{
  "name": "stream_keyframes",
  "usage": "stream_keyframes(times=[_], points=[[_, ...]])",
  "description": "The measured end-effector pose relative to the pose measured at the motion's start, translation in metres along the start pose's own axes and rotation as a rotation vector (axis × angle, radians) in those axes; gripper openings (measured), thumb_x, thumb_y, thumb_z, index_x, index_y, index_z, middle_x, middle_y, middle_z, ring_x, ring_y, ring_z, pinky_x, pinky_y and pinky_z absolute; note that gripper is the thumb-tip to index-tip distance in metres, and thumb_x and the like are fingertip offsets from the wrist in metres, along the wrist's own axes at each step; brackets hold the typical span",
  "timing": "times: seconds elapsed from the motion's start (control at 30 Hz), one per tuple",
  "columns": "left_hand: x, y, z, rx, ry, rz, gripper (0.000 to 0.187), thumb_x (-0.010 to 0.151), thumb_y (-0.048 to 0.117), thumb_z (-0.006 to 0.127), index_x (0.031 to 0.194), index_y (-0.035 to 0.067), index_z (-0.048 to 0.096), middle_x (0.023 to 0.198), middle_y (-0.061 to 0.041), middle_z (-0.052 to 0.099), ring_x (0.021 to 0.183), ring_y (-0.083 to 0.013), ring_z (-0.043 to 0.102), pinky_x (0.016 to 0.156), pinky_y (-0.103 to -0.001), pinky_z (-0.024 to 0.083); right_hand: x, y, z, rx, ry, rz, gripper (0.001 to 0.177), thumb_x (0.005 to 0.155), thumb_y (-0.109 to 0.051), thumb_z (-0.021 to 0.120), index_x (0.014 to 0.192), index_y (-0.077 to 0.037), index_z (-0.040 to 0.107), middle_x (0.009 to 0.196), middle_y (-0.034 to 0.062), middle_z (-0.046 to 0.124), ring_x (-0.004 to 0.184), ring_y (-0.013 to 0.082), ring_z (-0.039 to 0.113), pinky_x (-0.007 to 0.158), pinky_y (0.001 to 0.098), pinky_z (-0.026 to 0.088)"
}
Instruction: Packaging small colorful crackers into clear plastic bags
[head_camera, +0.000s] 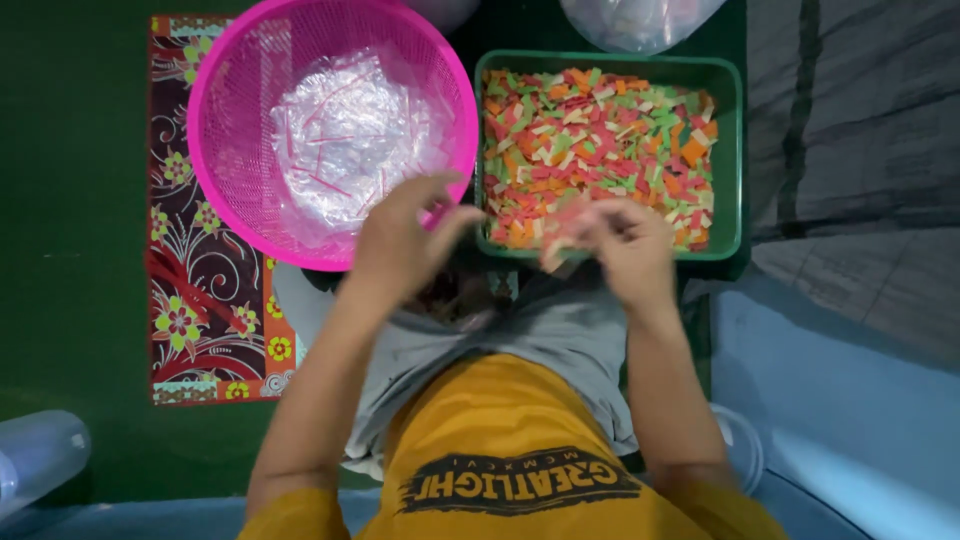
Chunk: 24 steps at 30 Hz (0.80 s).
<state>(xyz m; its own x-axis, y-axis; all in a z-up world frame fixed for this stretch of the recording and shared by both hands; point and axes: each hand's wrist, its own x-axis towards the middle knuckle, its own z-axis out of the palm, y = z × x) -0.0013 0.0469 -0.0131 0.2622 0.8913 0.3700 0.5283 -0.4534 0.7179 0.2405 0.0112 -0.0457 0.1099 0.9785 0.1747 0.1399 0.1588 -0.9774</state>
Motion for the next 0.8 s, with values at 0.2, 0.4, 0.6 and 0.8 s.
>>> stream_keyframes(times=[0.2, 0.4, 0.6, 0.8], points=[[0.022, -0.029, -0.051, 0.560, -0.513, -0.616, 0.044, 0.072, 0.025, 0.058, 0.110, 0.003, 0.058, 0.093, -0.018, 0.061, 0.086, -0.0386, 0.061, 0.069, -0.049, 0.051, 0.012, -0.066, -0.057, 0.168, 0.583, -0.307, 0.010, 0.099, -0.011, 0.056, 0.100, -0.016, 0.047, 0.086, 0.0097, 0.053, 0.068, 0.0243, 0.055, 0.055, 0.0318, 0.049], [0.015, -0.075, -0.036, 0.621, -0.569, -0.717, 0.025, 0.082, 0.004, 0.046, 0.103, 0.002, 0.059, 0.091, -0.020, 0.062, 0.082, -0.0388, 0.062, 0.070, -0.047, 0.050, 0.099, -0.115, -0.079, -0.506, 0.693, -1.393, 0.011, 0.096, 0.003, 0.046, 0.104, 0.004, 0.054, 0.096, 0.0200, 0.054, 0.086, 0.0315, 0.052, 0.080, 0.0415, 0.042], [0.020, -0.056, -0.052, 0.538, -0.403, -0.640, 0.019, 0.080, 0.018, 0.055, 0.079, 0.003, 0.067, 0.074, -0.016, 0.064, 0.068, -0.0344, 0.062, 0.060, -0.044, 0.048, 0.101, -0.100, -0.038, -0.879, 0.244, -0.595, 0.051, 0.086, 0.004, 0.074, 0.127, 0.003, 0.044, 0.127, 0.0235, 0.047, 0.119, 0.0400, 0.044, 0.101, 0.0473, 0.036], [0.002, -0.061, -0.059, 0.029, -0.005, -0.297, 0.023, 0.094, 0.015, 0.049, 0.095, -0.001, 0.066, 0.091, -0.026, 0.060, 0.091, -0.0452, 0.058, 0.075, -0.050, 0.048, 0.028, -0.012, 0.026, -0.510, 0.052, -0.596, 0.030, 0.081, -0.018, 0.071, 0.105, -0.001, 0.064, 0.109, 0.0195, 0.060, 0.105, 0.0419, 0.055, 0.093, 0.0464, 0.042]])
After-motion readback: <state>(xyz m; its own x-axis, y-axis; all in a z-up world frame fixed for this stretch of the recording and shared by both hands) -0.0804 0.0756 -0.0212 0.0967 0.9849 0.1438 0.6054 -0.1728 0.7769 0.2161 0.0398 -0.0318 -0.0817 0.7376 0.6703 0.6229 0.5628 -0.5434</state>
